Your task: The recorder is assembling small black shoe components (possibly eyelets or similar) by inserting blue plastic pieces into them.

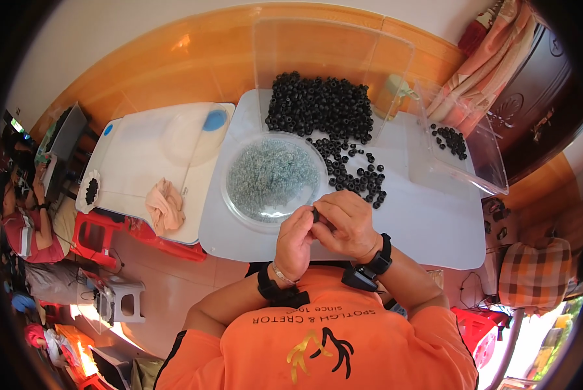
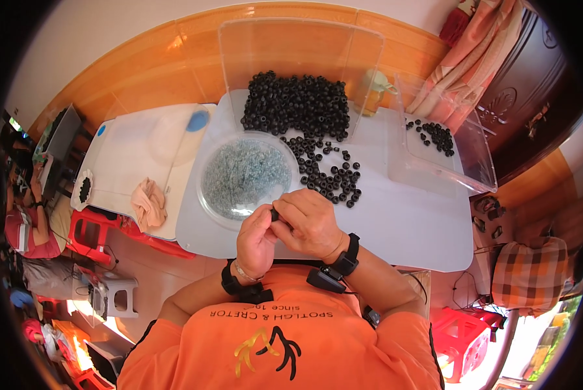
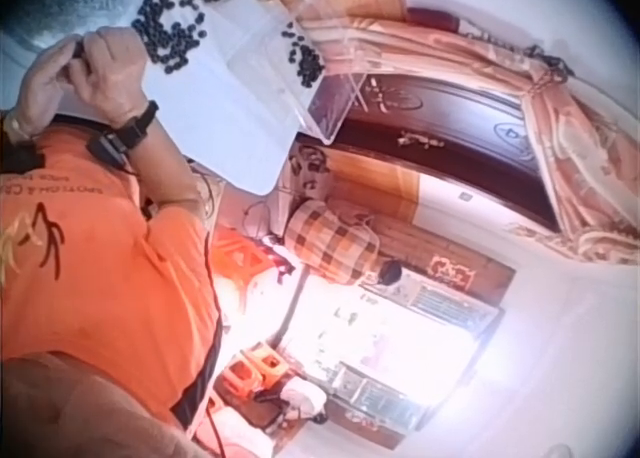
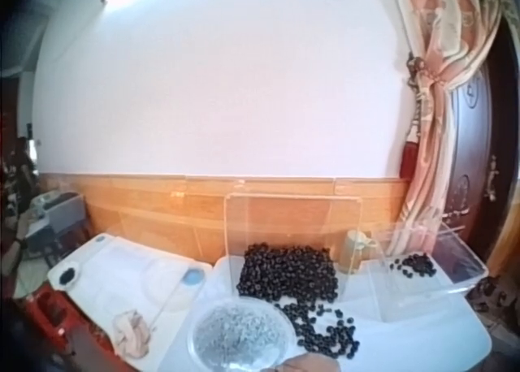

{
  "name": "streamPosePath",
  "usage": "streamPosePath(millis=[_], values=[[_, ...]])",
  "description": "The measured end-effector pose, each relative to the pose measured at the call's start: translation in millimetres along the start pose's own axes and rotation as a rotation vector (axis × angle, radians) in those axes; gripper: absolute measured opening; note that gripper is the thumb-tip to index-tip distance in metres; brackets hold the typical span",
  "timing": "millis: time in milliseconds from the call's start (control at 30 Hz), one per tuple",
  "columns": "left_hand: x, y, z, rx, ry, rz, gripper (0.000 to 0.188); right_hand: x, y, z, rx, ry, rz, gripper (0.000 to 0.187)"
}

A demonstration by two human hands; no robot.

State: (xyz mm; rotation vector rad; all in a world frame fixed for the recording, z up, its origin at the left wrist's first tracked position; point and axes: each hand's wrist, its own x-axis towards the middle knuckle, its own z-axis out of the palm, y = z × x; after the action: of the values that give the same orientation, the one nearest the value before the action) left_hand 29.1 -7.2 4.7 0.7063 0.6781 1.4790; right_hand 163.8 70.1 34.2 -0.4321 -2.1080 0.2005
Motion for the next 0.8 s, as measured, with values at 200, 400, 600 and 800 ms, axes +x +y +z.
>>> streamPosePath(millis=[200,400,600,800], values=[[7.4,-0.1,-1.4,-0.057,-0.008,-0.068,0.028,1.3,2.0,2.1,0.022,-0.006,0.053,0.032],[15.7,0.0,-5.3,-0.112,-0.013,-0.081,0.023,0.1,6.6,0.4,-0.003,-0.117,0.071,0.031],[14.5,-10.2,-9.6,-0.091,0.073,-0.016,0.022,-1.3,1.2,8.4,-0.083,-0.119,0.097,0.029],[15.7,-2.8,-7.4,0.227,0.112,0.013,0.02,5.8,-0.9,-1.1,-0.269,-0.263,0.048,0.022]])
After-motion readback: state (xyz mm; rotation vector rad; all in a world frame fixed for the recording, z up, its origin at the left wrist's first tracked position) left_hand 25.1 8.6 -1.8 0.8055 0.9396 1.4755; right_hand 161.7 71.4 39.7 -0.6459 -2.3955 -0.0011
